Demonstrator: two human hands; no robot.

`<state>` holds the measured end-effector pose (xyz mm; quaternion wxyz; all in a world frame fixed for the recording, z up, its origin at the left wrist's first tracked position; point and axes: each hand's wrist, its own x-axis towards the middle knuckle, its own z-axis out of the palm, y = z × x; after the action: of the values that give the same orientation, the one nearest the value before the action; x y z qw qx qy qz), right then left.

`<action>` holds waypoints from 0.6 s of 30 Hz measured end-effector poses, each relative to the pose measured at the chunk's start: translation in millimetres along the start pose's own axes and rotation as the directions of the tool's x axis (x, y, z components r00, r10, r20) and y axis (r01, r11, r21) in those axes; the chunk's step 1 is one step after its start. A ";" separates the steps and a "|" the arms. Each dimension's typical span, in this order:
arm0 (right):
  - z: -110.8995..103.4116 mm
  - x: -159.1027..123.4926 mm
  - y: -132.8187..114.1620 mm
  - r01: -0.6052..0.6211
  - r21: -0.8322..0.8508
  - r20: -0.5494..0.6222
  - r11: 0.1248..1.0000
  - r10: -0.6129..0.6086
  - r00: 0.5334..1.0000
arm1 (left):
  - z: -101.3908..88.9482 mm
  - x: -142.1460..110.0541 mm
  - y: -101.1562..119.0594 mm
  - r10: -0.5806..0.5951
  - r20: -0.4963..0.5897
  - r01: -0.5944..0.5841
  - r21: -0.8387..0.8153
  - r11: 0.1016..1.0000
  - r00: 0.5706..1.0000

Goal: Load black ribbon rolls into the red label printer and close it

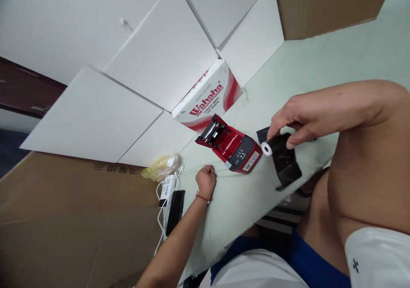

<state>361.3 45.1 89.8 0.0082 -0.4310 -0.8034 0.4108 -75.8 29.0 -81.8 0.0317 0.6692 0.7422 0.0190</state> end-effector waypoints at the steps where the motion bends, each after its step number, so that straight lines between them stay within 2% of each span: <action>1: 1.0 1.3 -9.1 0.079 -0.005 -0.008 0.997 -0.079 0.997 | -0.1 0.0 0.2 0.000 0.003 0.000 -0.002 1.000 1.000; 3: 6.9 17.6 -29.3 0.190 -0.051 -0.035 0.981 -0.191 0.981 | -0.8 0.0 0.9 -0.001 0.007 0.001 -0.005 1.000 1.000; 4: 11.5 31.2 -40.1 0.199 -0.100 -0.053 0.975 -0.205 0.977 | -1.2 -0.2 1.4 -0.001 0.008 0.001 -0.006 1.000 1.000; 5: 16.9 46.9 -50.8 0.169 -0.167 -0.082 0.971 -0.185 0.979 | -1.6 -0.3 1.9 -0.002 0.010 0.002 -0.007 1.000 1.000; 7: 29.4 80.0 -69.9 0.033 -0.332 -0.145 0.943 -0.085 0.986 | -2.3 -0.7 2.9 -0.004 0.012 0.004 -0.009 1.000 1.000; 9: 42.1 109.1 -83.6 -0.069 -0.416 -0.184 0.907 -0.009 0.983 | -2.5 -1.0 3.6 -0.005 0.014 0.005 -0.012 1.000 1.000; 12: 58.0 138.5 -92.5 -0.119 -0.447 -0.224 0.887 0.018 0.974 | -2.3 -1.0 3.9 -0.010 0.018 0.010 -0.021 1.000 1.000; 18: 71.8 166.1 -92.3 -0.140 -0.444 -0.214 0.885 0.047 0.976 | -1.5 -0.8 2.9 -0.010 0.026 0.012 -0.066 0.998 1.000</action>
<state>167.3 87.6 47.2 -0.0336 -0.4979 -0.8506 0.1657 -73.0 28.6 -80.2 0.0634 0.6639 0.7443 0.0349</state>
